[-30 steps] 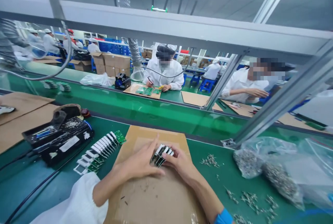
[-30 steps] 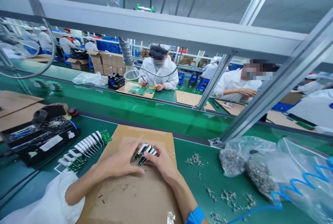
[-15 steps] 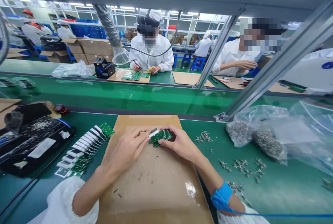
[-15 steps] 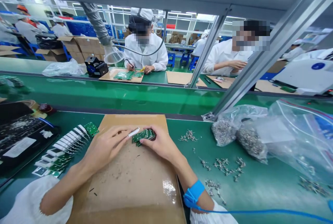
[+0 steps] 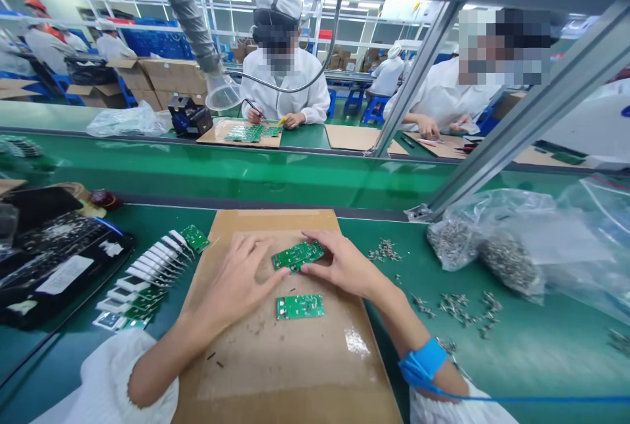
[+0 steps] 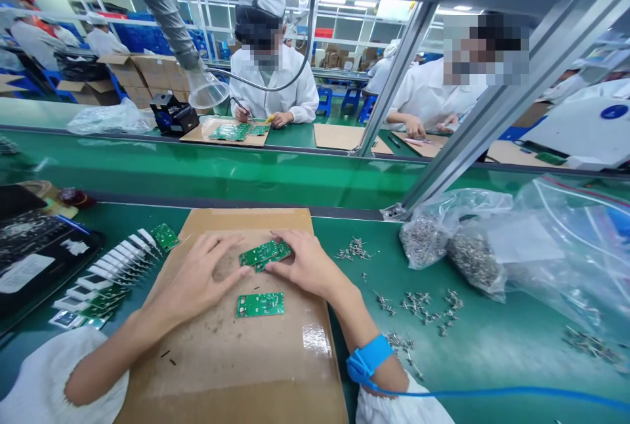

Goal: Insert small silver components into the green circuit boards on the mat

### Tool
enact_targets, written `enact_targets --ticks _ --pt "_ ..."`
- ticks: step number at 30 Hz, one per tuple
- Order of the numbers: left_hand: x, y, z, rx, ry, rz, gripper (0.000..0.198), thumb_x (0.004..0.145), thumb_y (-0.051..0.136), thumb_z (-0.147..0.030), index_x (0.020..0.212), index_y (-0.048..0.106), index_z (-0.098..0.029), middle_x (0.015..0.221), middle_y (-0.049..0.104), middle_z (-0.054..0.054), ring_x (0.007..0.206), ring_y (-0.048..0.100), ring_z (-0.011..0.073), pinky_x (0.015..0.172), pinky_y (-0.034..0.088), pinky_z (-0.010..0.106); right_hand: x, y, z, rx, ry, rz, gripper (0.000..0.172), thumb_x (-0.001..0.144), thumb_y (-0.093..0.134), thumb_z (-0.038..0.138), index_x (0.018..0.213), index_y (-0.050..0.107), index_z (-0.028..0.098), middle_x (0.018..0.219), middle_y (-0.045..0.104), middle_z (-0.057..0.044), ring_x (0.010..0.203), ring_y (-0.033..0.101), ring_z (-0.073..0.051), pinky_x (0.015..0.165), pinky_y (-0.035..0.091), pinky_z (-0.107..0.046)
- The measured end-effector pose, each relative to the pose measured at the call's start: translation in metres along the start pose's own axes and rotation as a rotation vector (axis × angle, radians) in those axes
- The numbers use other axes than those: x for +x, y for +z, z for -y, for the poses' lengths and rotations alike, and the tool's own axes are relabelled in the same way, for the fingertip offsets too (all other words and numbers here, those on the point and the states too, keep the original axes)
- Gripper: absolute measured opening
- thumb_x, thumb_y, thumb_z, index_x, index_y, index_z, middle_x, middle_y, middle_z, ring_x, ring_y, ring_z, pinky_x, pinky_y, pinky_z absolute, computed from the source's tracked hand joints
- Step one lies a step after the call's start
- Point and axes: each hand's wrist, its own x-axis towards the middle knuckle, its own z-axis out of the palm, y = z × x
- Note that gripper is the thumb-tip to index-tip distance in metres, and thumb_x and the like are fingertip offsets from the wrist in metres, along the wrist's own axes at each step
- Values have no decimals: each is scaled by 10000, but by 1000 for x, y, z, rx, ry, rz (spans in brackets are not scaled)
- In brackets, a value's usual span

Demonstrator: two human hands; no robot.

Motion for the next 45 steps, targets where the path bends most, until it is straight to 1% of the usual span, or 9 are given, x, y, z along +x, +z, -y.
enact_targets --ticks 5,7,11,16,20,23,32,40,45 --pt "-3 10 1 8 46 216 1168 633 682 -831 1558 270 -248 1522 437 153 1376 368 418 1080 373 619 3 1 5 -49 -111 56 449 883 738 329 1302 606 238 1298 661 -78 1222 566 -263 1061 404 -431" --pt "-3 12 3 17 71 244 1251 631 678 -833 1590 154 -224 1570 369 177 1413 322 429 1111 324 638 3 1 11 -65 -71 52 365 879 739 310 1215 632 215 1233 684 -86 1162 598 -260 1003 440 -408" --pt "2 2 14 20 36 182 1048 788 615 -736 1585 159 -230 1580 372 152 1423 350 373 1135 336 569 -8 2 32 -138 132 46 316 842 761 371 1060 637 178 1094 713 -118 1002 652 -287 824 485 -383" --pt "-18 -6 -7 22 -88 128 572 1010 303 -493 1472 408 -173 1416 559 167 1311 516 328 1055 441 529 -27 -6 53 -134 220 143 483 935 611 444 1325 553 165 965 728 -116 884 674 -282 768 505 -393" --pt "-51 4 -59 75 -214 241 826 865 551 -640 1539 321 -221 1480 496 182 1285 521 424 933 519 573 -15 -12 52 -258 9 238 568 885 446 43 1435 504 168 1433 531 -174 1298 510 -302 1037 436 -452" --pt "-65 9 -76 122 -260 355 819 892 555 -466 1587 196 -226 1548 411 178 1358 451 429 975 505 582 -1 -12 47 -325 -123 421 786 719 480 -61 1456 514 209 1604 345 -114 1446 318 -332 1139 342 -492" --pt "-68 -11 -19 53 -165 219 528 966 383 -323 1483 403 -219 1602 333 116 1449 367 320 1141 398 536 -14 -29 52 -391 5 511 692 770 649 128 1446 530 218 1189 582 -129 1001 626 -275 881 495 -388" --pt "-52 -7 -45 13 -110 205 657 824 632 -665 1318 579 -236 1485 490 125 1372 403 411 1095 382 646 -22 -30 39 -394 -55 482 615 788 502 3 1374 575 177 1139 606 -131 1063 604 -270 924 497 -383" --pt "-50 5 -46 -9 -6 169 389 930 594 -366 1283 570 -205 1388 564 98 1303 472 327 1088 428 541 -25 -34 34 -538 -103 359 449 801 657 98 1236 658 208 1350 555 -142 1236 515 -362 983 468 -489"
